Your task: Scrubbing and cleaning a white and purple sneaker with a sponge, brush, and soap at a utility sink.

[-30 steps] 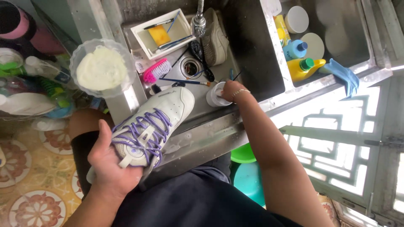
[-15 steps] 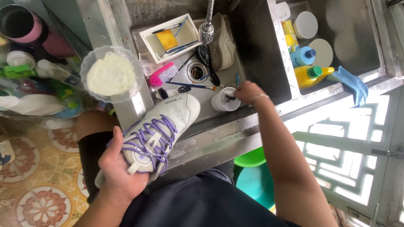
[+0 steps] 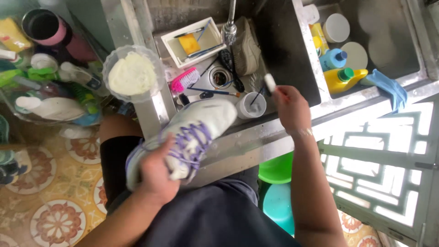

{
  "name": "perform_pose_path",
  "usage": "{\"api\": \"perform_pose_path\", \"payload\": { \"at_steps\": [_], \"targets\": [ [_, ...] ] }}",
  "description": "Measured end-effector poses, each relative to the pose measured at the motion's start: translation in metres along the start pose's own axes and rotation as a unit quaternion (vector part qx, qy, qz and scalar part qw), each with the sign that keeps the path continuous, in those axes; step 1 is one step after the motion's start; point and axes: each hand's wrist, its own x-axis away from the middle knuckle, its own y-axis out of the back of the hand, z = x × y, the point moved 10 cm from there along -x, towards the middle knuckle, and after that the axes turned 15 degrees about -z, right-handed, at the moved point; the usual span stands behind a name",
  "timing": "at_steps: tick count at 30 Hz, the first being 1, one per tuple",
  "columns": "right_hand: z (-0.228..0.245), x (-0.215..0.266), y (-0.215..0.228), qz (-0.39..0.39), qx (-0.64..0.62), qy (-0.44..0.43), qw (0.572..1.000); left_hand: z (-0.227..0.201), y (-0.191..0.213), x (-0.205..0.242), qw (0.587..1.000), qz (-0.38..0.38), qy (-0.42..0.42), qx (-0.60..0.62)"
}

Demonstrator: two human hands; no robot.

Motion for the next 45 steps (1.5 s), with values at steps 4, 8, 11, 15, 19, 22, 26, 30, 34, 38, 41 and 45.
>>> {"api": "perform_pose_path", "payload": {
  "at_steps": [4, 8, 11, 15, 19, 22, 26, 30, 34, 38, 41, 45],
  "targets": [
    [0.036, 0.063, 0.042, -0.028, -0.152, 0.125, 0.980, 0.046, 0.000, -0.014, 0.992, 0.067, -0.012, -0.109],
    [0.060, 0.112, 0.038, -0.040, -0.095, 0.146, 0.984, 0.091, -0.010, -0.023, 0.931, 0.178, -0.014, -0.320],
    [0.054, 0.138, 0.025, -0.078, -0.096, 0.151, 0.981, 0.114, 0.002, -0.035, 0.879, 0.235, -0.047, -0.413],
    [0.078, 0.156, 0.024, -0.010, -0.162, 0.164, 0.973, 0.119, 0.014, -0.047, 0.875, 0.185, 0.005, -0.447],
    [0.026, 0.122, 0.022, -0.098, -0.035, 0.056, 0.993, 0.093, -0.024, -0.020, 0.877, 0.211, -0.054, -0.427],
    [0.043, 0.139, 0.012, -0.032, -0.073, 0.077, 0.994, 0.098, -0.018, -0.023, 0.860, 0.226, -0.050, -0.455],
    [0.032, 0.122, 0.020, -0.067, -0.092, 0.068, 0.991, 0.098, -0.023, -0.019, 0.843, 0.264, -0.050, -0.466],
    [0.062, 0.139, 0.016, -0.009, -0.132, 0.072, 0.989, 0.100, -0.018, -0.021, 0.841, 0.260, -0.052, -0.471],
    [0.046, 0.128, 0.014, -0.028, -0.159, 0.081, 0.983, 0.111, -0.001, -0.028, 0.846, 0.270, 0.006, -0.461],
    [0.025, 0.135, 0.008, -0.098, -0.073, 0.018, 0.992, 0.111, 0.010, -0.033, 0.823, 0.238, -0.026, -0.515],
    [0.024, 0.139, -0.009, -0.041, -0.115, 0.006, 0.993, 0.110, 0.003, -0.030, 0.831, 0.241, -0.018, -0.501],
    [0.012, 0.096, 0.014, -0.130, -0.137, 0.014, 0.982, 0.093, -0.024, -0.017, 0.831, 0.288, -0.078, -0.470]
  ]
}}
